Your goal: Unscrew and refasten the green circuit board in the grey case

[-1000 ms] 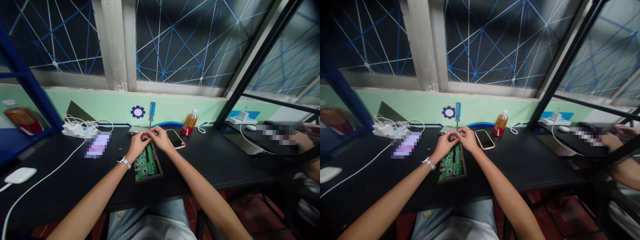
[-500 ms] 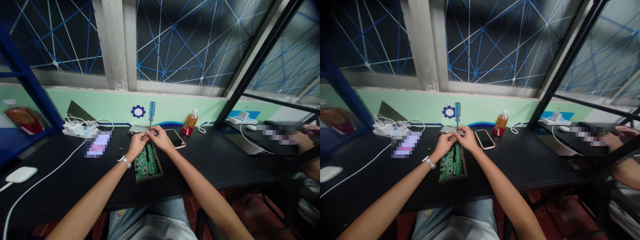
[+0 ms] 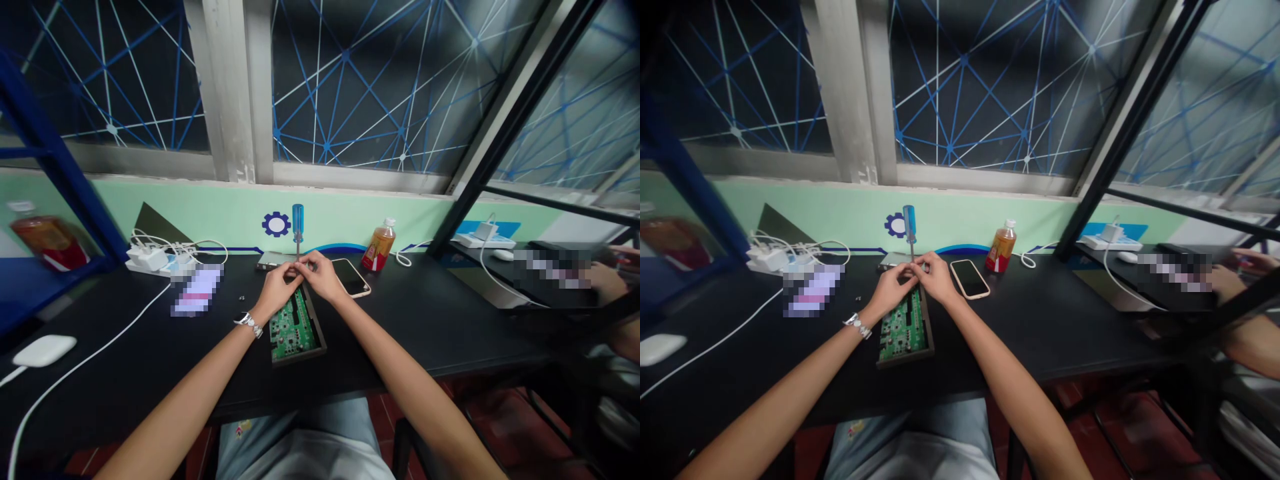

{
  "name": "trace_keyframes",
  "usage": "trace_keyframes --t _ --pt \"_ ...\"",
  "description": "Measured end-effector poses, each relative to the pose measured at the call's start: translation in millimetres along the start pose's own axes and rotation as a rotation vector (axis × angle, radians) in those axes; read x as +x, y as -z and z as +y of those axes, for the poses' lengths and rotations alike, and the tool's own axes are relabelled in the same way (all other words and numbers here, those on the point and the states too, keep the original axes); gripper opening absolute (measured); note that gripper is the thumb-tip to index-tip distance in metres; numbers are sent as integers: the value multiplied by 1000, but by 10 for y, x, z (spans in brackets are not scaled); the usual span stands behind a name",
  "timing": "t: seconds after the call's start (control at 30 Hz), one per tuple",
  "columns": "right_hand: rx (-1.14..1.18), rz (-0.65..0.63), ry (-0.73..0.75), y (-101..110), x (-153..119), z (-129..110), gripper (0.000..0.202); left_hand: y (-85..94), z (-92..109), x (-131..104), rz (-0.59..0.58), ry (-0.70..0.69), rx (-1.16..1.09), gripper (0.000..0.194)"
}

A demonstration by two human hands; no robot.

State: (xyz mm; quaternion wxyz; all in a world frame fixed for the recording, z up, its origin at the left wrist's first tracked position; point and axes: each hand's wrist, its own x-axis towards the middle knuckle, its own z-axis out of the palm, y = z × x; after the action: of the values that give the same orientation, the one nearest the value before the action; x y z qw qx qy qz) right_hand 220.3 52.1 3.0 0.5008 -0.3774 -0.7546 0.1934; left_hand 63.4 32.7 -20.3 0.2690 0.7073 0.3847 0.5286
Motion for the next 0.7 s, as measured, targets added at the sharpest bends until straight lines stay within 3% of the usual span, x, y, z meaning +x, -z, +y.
trace_keyframes --t 0.13,0.3,0.53,0.7 --pt "-9 71 -37 -30 -9 -14 21 -35 2 -10 96 4 56 19" --pt "-6 114 -81 -35 -12 -18 23 -48 -52 5 100 54 21 18" --pt "6 -60 1 40 18 -30 25 20 -54 2 -32 90 -103 22" --pt "-16 -6 -27 6 3 -16 26 67 -28 14 -118 63 -47 25"
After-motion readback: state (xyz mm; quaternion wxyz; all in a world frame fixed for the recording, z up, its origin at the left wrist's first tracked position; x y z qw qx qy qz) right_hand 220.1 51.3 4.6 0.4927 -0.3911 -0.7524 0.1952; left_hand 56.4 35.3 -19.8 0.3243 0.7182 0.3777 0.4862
